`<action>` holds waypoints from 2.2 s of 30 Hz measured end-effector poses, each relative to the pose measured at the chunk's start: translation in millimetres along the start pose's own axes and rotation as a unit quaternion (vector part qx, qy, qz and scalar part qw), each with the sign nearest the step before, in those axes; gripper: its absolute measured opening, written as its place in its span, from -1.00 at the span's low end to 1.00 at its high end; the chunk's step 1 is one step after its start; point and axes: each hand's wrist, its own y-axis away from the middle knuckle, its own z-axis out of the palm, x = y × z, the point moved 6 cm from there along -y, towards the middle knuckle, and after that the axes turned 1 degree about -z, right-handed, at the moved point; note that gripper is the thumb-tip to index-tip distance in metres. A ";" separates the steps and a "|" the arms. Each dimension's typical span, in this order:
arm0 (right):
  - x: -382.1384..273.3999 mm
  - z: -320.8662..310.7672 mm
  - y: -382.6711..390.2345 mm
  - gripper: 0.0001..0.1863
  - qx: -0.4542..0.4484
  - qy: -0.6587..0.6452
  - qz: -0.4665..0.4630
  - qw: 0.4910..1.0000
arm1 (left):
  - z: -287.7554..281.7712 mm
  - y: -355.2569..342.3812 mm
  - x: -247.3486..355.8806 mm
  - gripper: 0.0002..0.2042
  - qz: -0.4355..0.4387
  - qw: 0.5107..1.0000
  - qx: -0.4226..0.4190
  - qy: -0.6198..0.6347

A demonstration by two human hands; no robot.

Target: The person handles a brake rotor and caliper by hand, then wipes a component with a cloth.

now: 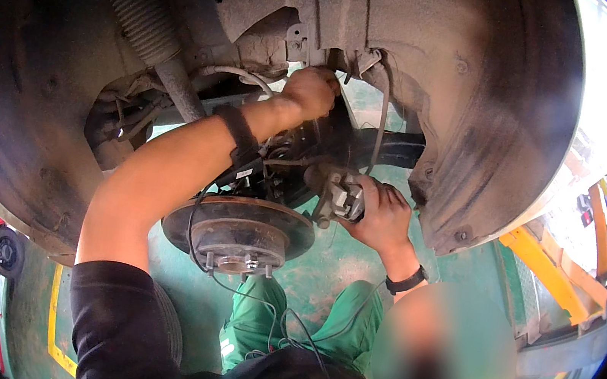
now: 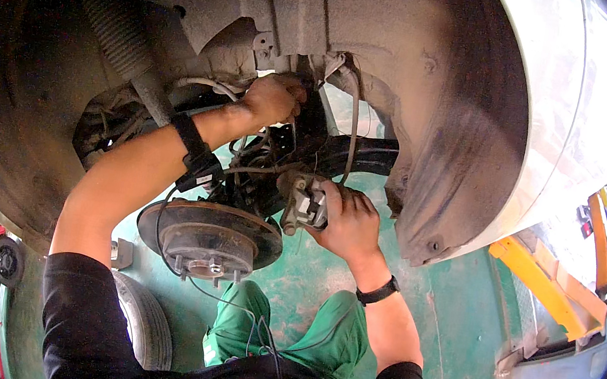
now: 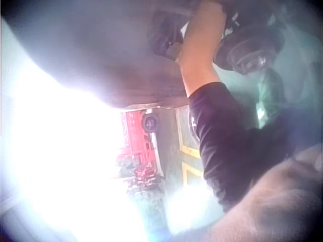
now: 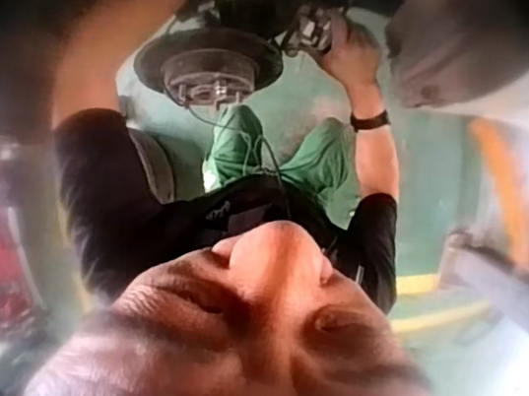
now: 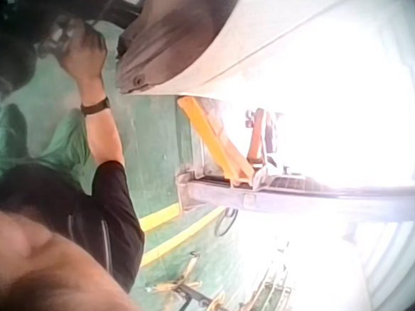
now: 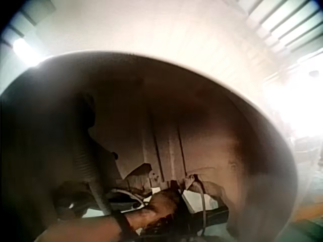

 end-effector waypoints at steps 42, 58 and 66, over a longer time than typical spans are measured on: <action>6.2 3.5 10.9 -0.05 -0.008 0.001 -0.008 1.000 | 29.6 1.0 155.7 -0.40 -0.039 0.954 0.024 -0.297; 6.6 1.1 10.2 -0.03 -0.006 0.006 -0.002 1.000 | 5.5 12.0 168.5 -0.58 0.091 0.921 -0.138 -0.353; 7.5 2.5 12.1 -0.01 -0.011 0.007 0.012 1.000 | 6.9 41.4 140.2 -0.75 0.083 0.985 0.150 -0.015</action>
